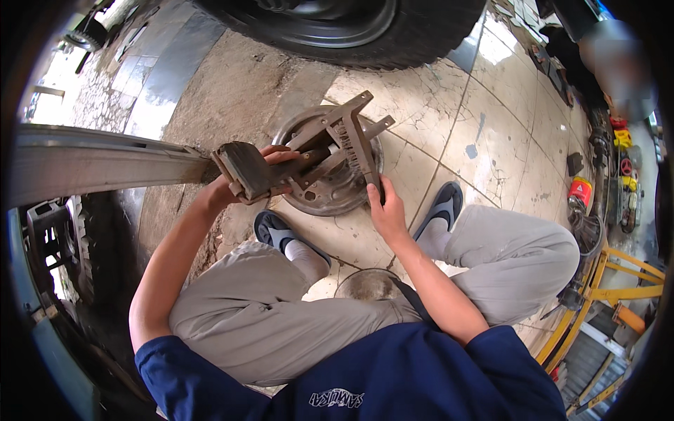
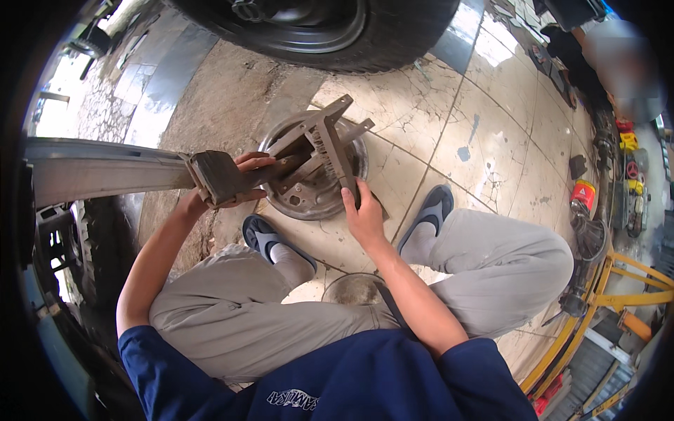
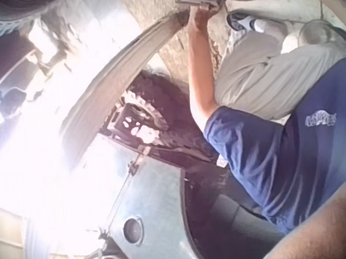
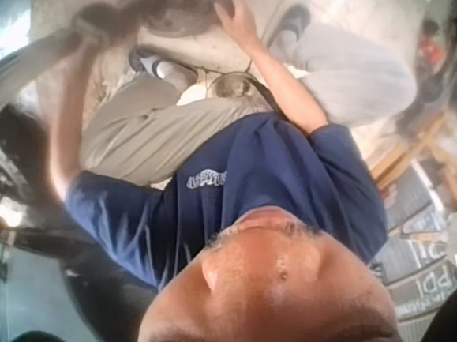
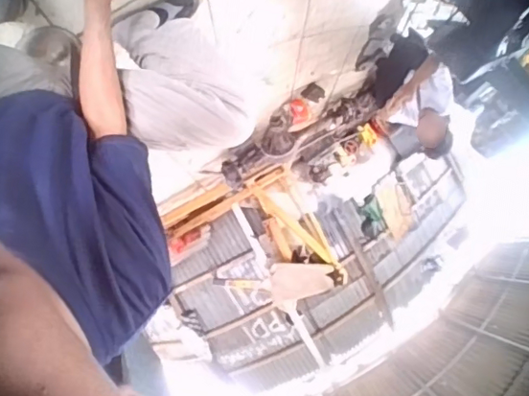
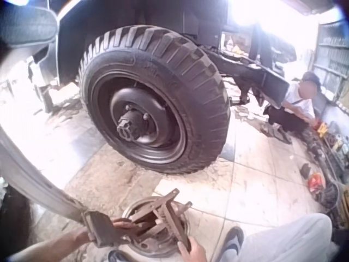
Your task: The person sits on the floor and uses a wire brush to clean a brake drum and brake shoes. They scrub the inner and outer surfaces of the drum and the friction material of the shoes, then place the cleaned shoes into the brake backing plate assembly.
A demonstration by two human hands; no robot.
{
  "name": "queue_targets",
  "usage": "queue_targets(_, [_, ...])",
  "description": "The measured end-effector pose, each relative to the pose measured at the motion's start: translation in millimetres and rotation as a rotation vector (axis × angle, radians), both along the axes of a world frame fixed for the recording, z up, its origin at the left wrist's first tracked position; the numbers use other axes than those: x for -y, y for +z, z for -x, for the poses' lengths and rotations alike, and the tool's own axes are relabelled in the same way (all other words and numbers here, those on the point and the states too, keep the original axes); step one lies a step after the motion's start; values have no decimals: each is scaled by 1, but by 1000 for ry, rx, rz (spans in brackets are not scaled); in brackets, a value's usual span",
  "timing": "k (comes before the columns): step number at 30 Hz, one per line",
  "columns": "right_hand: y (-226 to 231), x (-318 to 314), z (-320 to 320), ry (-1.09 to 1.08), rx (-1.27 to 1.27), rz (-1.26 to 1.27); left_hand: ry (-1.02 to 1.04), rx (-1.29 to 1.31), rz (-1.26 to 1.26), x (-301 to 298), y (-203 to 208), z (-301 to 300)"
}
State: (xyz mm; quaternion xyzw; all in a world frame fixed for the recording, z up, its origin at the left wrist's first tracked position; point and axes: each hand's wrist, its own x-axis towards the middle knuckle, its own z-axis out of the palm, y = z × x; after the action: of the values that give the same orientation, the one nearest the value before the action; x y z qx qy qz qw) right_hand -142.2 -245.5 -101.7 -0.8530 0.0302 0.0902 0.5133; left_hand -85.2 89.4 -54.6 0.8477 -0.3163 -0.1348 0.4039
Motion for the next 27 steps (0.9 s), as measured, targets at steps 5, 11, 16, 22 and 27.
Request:
queue_targets(5, [31,-32,-1,190,36,-10,-16,-26,-264,9,21,0])
queue_targets(11, [29,-42,-3,297,143,114,109,-684,303,-1,-11,3])
queue_targets(16, [43,-46,-10,289,19,220,143,-787,154,-5,-4,3])
queue_targets(22, [44,-41,-11,314,24,199,57,-590,207,-11,-15,1])
queue_targets(27, [38,-42,-13,303,41,175,30,-288,70,-9,-17,3])
